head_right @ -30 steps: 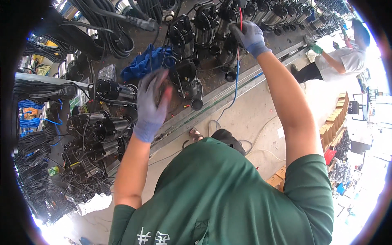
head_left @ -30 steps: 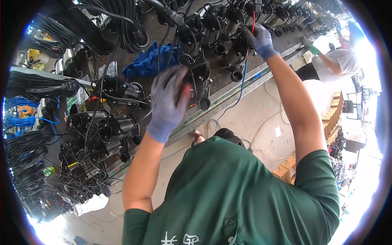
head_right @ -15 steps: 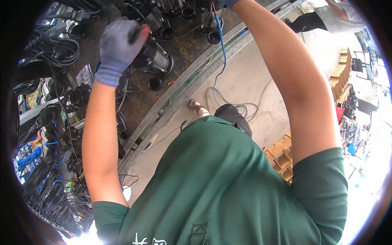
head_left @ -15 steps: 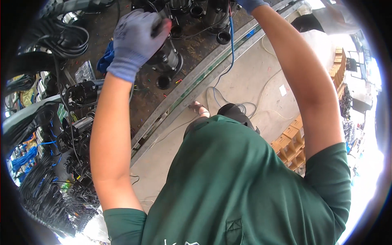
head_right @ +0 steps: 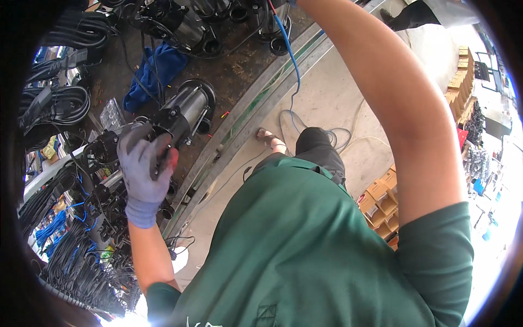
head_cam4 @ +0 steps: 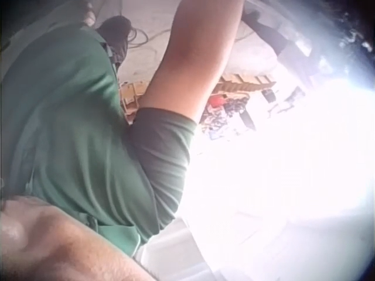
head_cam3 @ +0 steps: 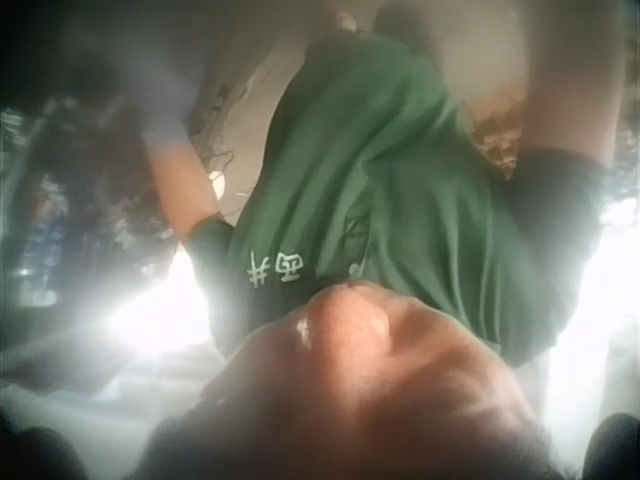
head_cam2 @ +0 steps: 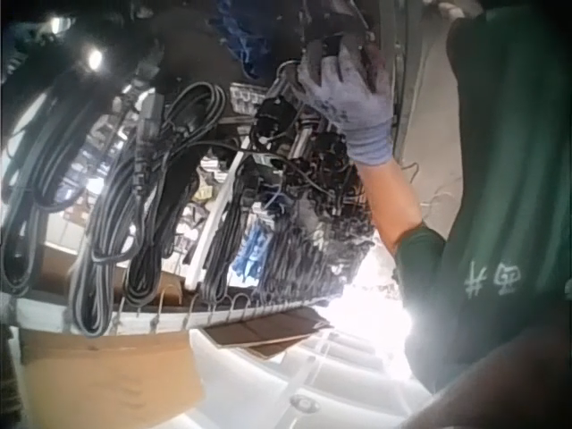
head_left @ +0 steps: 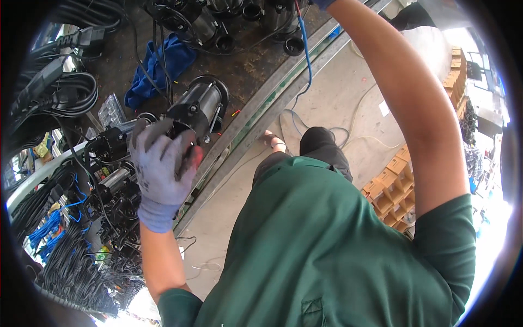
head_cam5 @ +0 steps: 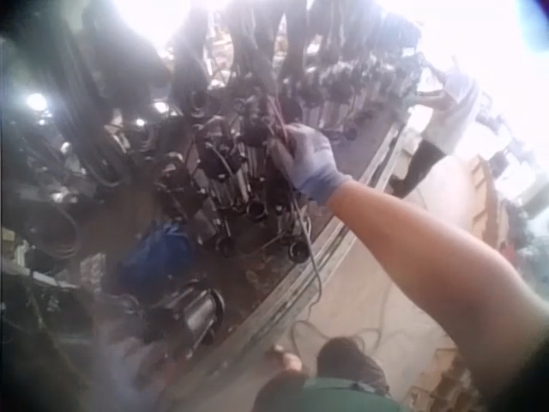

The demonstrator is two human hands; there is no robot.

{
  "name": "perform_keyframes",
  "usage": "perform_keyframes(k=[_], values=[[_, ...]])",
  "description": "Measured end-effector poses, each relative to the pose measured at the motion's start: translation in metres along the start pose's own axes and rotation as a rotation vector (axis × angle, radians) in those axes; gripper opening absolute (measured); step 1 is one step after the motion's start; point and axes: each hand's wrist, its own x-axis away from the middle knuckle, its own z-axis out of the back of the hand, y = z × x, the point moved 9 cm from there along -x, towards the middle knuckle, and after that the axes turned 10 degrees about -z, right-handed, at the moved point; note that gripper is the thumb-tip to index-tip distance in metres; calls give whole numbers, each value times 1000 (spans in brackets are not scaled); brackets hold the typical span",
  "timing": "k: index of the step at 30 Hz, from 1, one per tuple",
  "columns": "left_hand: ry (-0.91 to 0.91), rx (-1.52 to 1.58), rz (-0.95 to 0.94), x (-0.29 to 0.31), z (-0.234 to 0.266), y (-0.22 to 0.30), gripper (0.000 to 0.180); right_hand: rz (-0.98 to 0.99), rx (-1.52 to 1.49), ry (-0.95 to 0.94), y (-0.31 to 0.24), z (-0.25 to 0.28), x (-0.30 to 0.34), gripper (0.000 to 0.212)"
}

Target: The person connects electrical components and handles multiple cylindrical metal pump units on an assembly line. They move the pumps along the station, connect wiring, and organize the power cables attached to each unit.

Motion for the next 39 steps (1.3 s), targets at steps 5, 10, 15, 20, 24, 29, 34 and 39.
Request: perform_keyframes(k=[5,10,15,20,24,29,34,39], values=[[80,-80,32,0,-5,23,37,-68,29,-89,-5,-5,-1,19],[162,-148,155,-32,-4,4,35,-172,-2,-119,1,-9,-4,24],[264,-192,401,-61,-4,-39,33,-203,-179,-134,17,-11,-2,19],[272,-214,481,-57,-7,-45,30,-348,-326,-174,36,-20,5,19],[286,-177,488,-37,-6,-42,28,-370,-360,-170,39,-21,9,19],[378,-81,465,-18,-1,-45,26,-374,-403,-198,39,-24,6,19],[382,-76,416,-22,5,-59,34,-373,-310,-188,30,-19,4,20],[363,-78,465,-26,3,-99,54,-356,-410,-158,35,-26,9,21]])
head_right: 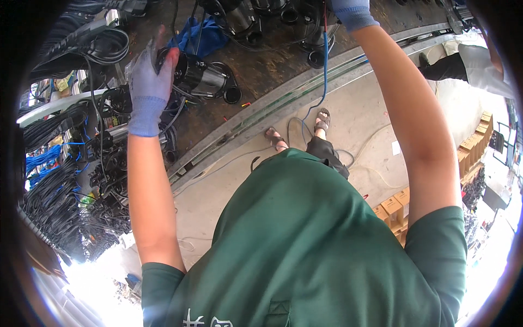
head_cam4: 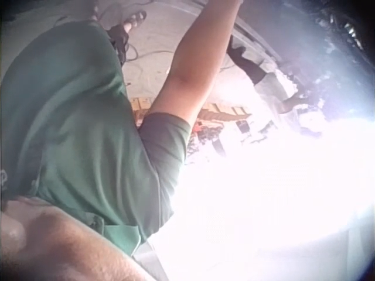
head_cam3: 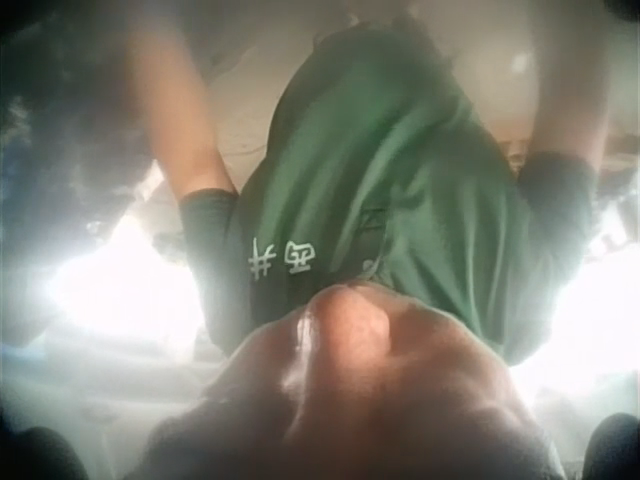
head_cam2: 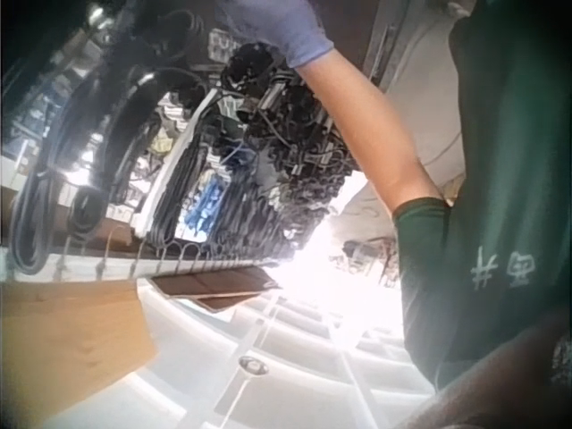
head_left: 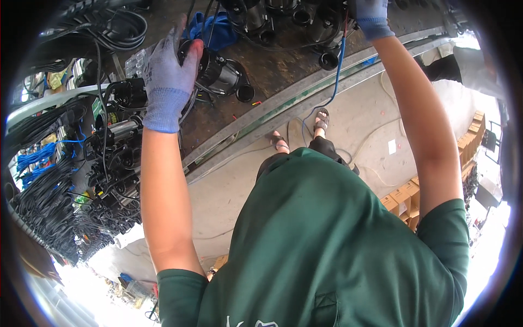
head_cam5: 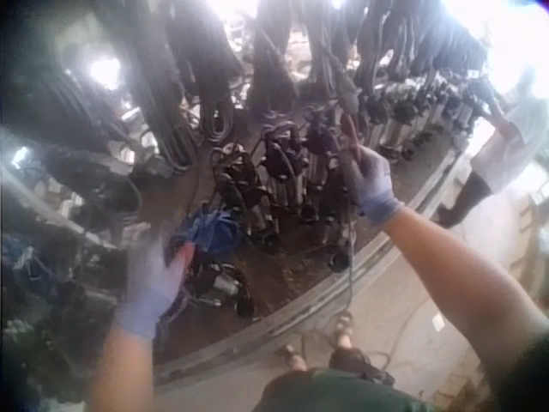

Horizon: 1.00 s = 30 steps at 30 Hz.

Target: The person connects electrical components and handles multiple cylindrical metal pump units on an assembly line. They move the pumps along the station, connect wiring, and organize the power cables attached to each unit.

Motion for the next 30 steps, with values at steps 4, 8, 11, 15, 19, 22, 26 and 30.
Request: perform_keyframes(k=[4,8,11,15,19,22,26,30], values=[[130,-46,-60,0,15,26,59,20,82,46,-14,8,3,21],[249,160,-434,22,-4,108,41,104,124,60,-14,12,3,23],[-1,384,-443,28,-89,127,34,-10,182,6,19,14,-6,14],[-80,369,-436,23,-187,95,30,148,265,22,3,4,1,17],[-5,367,-368,5,-225,83,27,195,432,68,-13,4,5,24],[91,401,-308,2,-232,78,25,103,425,39,-7,9,4,25],[171,814,22,4,-255,50,24,141,448,71,-6,12,5,26],[-72,2831,658,17,-307,52,39,178,427,89,-10,11,5,25]])
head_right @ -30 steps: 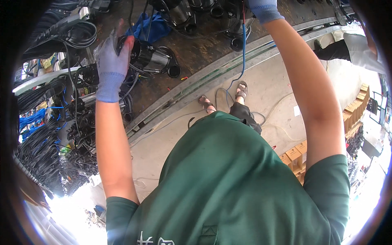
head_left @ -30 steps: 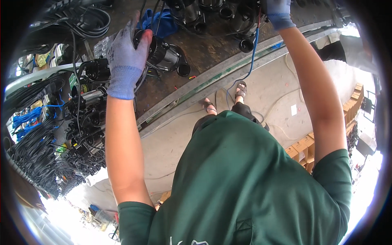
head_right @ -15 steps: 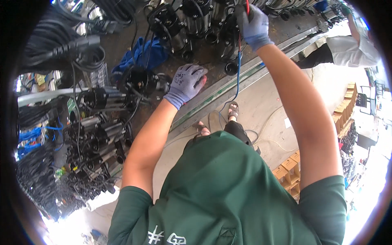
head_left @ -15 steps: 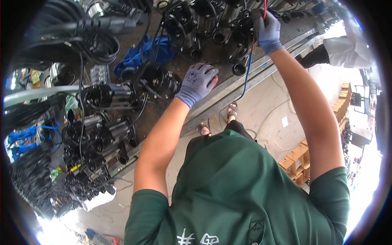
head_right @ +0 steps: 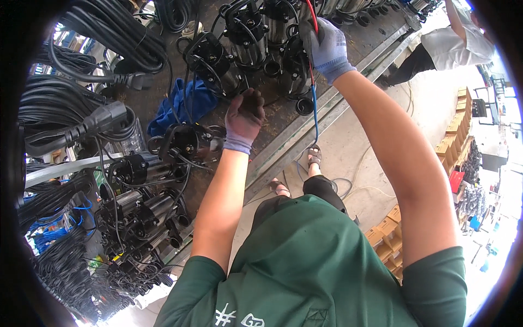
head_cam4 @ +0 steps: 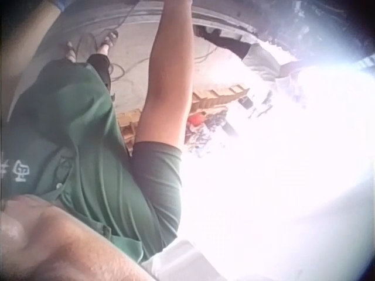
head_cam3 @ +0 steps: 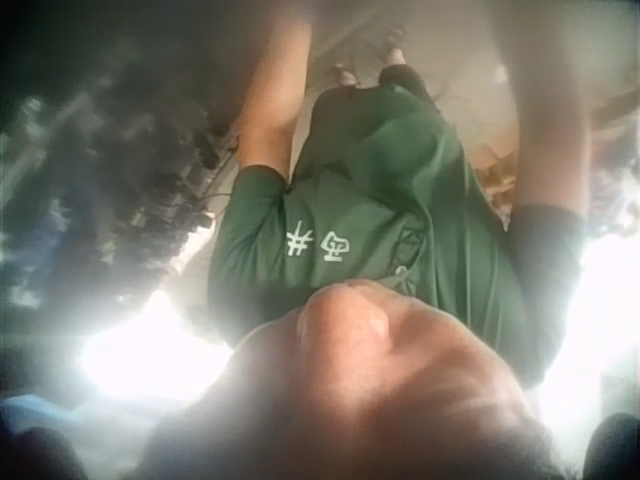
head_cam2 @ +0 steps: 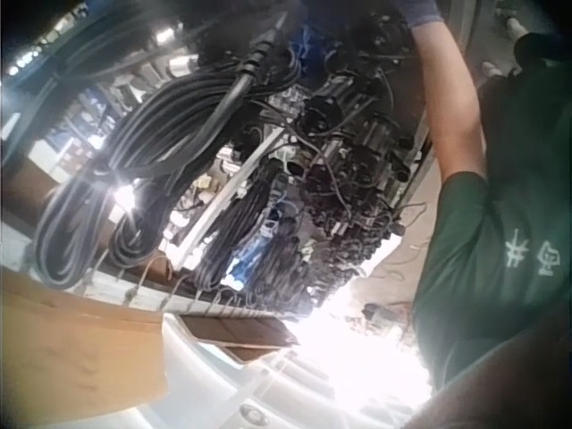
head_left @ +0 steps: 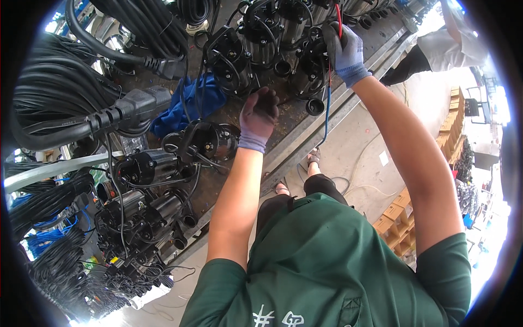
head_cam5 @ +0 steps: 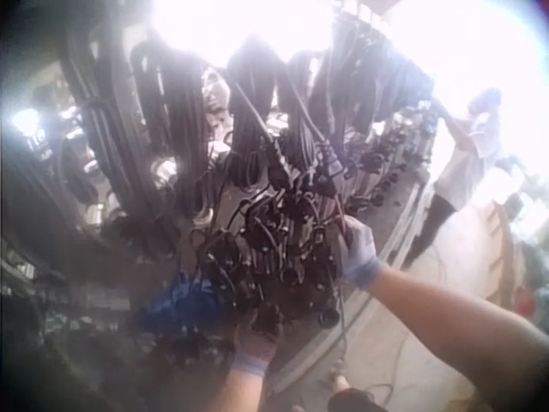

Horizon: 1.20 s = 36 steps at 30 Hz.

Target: The person connects electrical components and handles multiple cylindrical metal pump units on an assembly line. They move the pumps along the station, connect wiring, and organize the power cables attached to each unit.

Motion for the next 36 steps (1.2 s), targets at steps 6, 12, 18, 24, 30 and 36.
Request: perform_keyframes(k=[6,12,18,24,30,36], values=[[-35,125,121,17,-5,-22,42,-113,-55,-90,12,-8,-1,20],[74,18,127,25,15,-25,37,-70,-35,-60,7,-6,-1,20],[267,-556,14,44,35,-22,26,2,-96,-15,0,-4,-1,20],[-78,-1830,-41,38,-112,-34,17,-117,-143,-235,19,-6,-6,19],[-882,-2406,-748,5,-392,-64,35,-284,-890,-556,-21,31,-18,28],[-1293,-3164,-689,-82,-479,-109,50,-535,-1142,-964,-41,52,-41,28]])
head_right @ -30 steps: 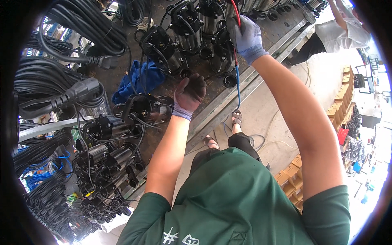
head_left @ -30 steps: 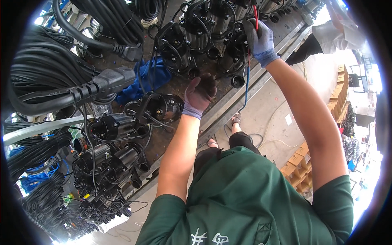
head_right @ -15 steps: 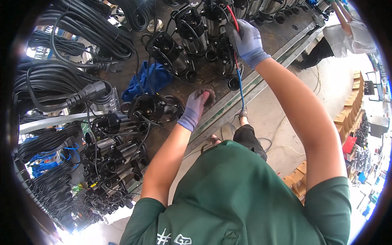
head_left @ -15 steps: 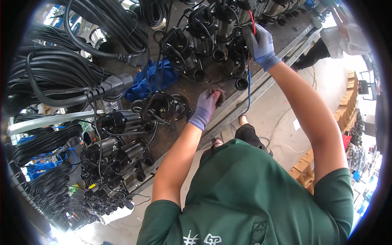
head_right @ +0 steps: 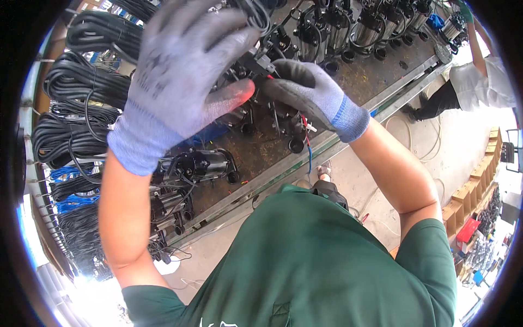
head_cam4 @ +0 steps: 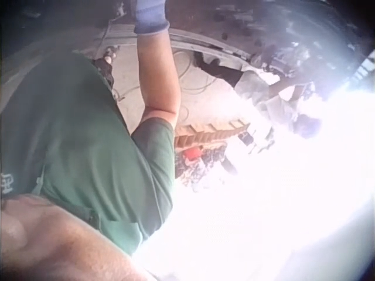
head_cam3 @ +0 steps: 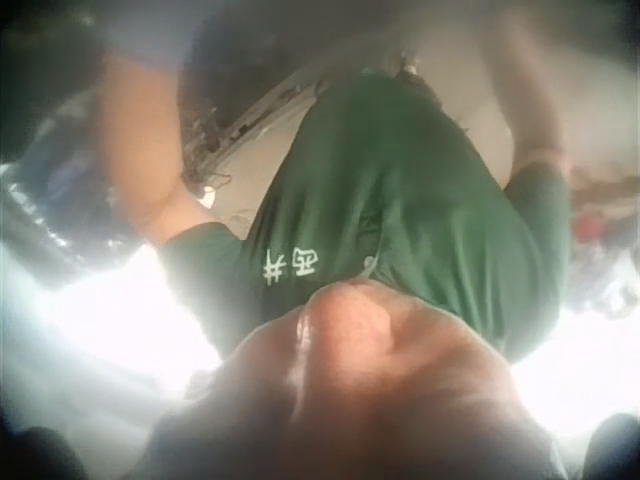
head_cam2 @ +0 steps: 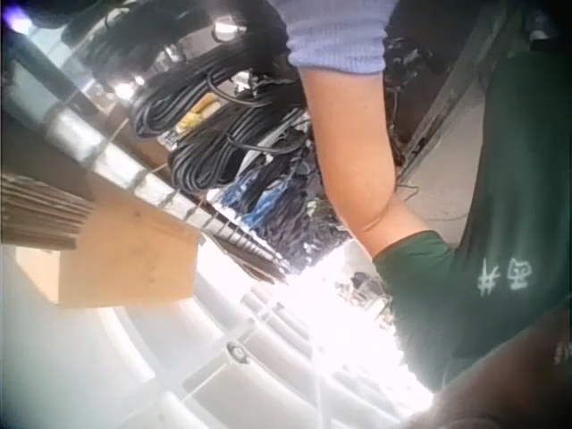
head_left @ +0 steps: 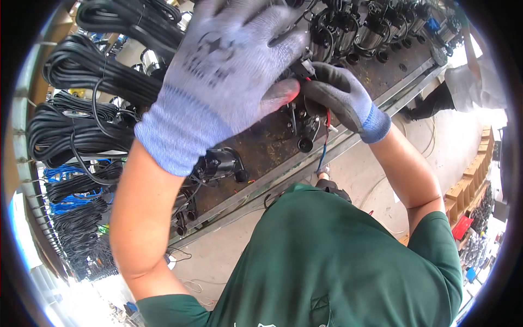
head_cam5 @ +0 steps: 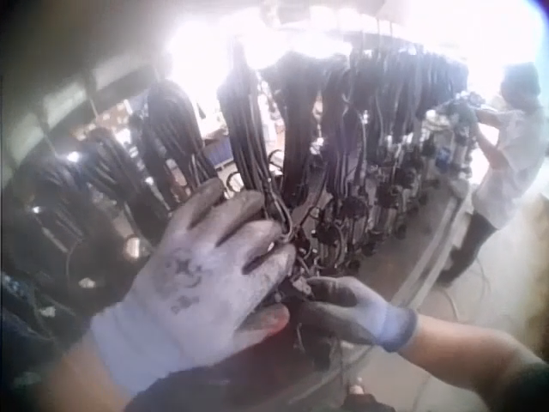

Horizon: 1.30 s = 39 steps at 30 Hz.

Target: The person connects electrical components and handles multiple cylindrical metal pump units on an assembly line. They move the pumps along the station, connect wiring, and organize the power cables attached to each unit.

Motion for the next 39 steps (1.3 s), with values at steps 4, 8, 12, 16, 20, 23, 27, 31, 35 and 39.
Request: perform_keyframes(k=[4,8,12,16,20,23,27,31,35,39], values=[[-287,121,-33,-20,-43,-13,52,-109,109,-48,-8,17,-11,34],[-412,12,-136,-31,-57,-13,48,-104,58,-169,-13,20,-13,33],[-428,99,-98,-24,-70,-18,46,-166,188,-180,-31,20,-16,34],[-429,95,-36,-20,-66,-21,45,115,449,-53,-40,30,-20,33],[-474,125,146,-1,-73,-40,51,-53,490,-18,-37,50,-12,30],[-205,245,460,8,-56,-67,54,-102,145,-24,-21,80,-8,26],[230,1042,1054,36,-106,-100,43,-27,71,16,-26,105,-9,29],[546,1661,990,-22,-110,-86,41,-41,61,68,-30,117,-10,30],[503,1833,866,-55,-108,-76,36,81,-48,89,-48,124,-9,36],[448,1834,965,-67,-106,-69,27,78,-92,58,-64,121,-2,38]])
